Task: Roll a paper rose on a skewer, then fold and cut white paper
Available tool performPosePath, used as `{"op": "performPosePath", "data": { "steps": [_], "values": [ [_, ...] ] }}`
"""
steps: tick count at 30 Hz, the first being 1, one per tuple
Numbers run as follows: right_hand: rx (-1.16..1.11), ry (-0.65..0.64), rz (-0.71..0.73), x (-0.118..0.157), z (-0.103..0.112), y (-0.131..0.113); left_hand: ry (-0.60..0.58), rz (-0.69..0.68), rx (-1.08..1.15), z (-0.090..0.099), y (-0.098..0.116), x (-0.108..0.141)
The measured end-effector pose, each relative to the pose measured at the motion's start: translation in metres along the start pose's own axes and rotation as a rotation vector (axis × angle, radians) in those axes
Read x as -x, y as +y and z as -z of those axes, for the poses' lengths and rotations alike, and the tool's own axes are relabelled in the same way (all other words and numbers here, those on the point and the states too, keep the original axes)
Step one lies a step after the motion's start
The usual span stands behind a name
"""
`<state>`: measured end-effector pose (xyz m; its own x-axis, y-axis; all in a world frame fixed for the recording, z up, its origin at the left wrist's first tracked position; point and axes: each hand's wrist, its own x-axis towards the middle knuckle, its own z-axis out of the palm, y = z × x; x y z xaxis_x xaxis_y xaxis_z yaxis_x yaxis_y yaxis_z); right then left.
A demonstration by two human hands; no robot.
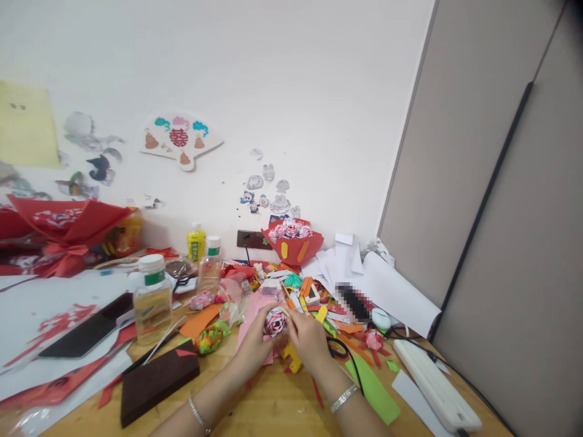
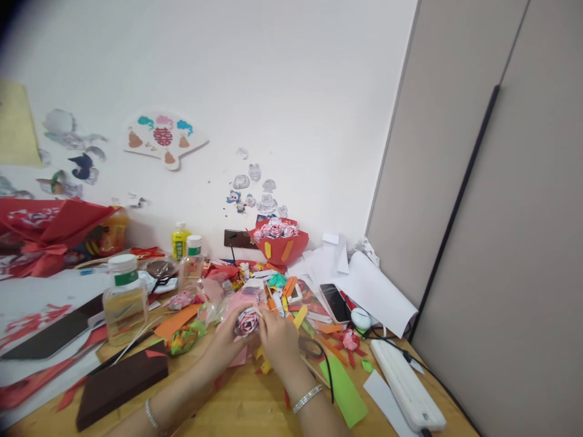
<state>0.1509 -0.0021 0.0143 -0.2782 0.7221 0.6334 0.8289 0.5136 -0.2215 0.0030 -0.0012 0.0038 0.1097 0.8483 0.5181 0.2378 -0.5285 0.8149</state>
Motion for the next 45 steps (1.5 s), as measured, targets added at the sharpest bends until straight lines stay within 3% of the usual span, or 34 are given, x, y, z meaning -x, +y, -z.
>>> {"op": "performPosePath", "data": {
  "steps": [7,10,11,13,18,23,27,30,35,39,44,45],
  "values": [
    [0.004,0.05,0.007,0.0,0.002,0.006,0.038,0.007,0.011,-0.002,0.002,-0.001],
    [0.057,0.033,-0.17,-0.015,0.016,0.029,0.076,0.032,0.015,0.0,-0.006,-0.003],
    [0.094,-0.009,-0.283,-0.023,0.022,0.04,0.084,0.048,0.018,0.0,-0.008,-0.003],
    [0.173,-0.217,-0.39,-0.044,0.032,0.062,0.089,0.088,0.026,0.001,-0.007,-0.003],
    [0.19,-0.4,-0.381,-0.09,0.028,0.1,0.059,0.117,0.063,0.004,0.009,-0.001],
    [0.17,-0.52,-0.343,-0.099,0.005,0.115,0.073,0.144,0.09,0.006,0.015,0.0],
    [0.14,-0.526,-0.323,-0.104,-0.001,0.129,0.072,0.141,0.094,0.008,0.013,-0.001],
    [0.104,-0.457,-0.337,-0.114,0.006,0.137,0.075,0.155,0.107,0.01,0.014,-0.002],
    [-0.05,-0.268,-0.365,-0.134,0.032,0.137,0.079,0.173,0.11,0.014,0.02,-0.003],
    [-0.259,-0.182,-0.347,-0.137,0.055,0.123,0.083,0.183,0.16,0.014,0.019,-0.003],
    [-0.521,-0.234,-0.268,-0.115,0.074,0.085,0.126,0.272,0.366,0.011,0.004,-0.006],
    [-0.695,-0.275,-0.249,-0.108,0.077,0.076,0.1,0.283,0.456,0.011,0.002,-0.007]
  ]
}}
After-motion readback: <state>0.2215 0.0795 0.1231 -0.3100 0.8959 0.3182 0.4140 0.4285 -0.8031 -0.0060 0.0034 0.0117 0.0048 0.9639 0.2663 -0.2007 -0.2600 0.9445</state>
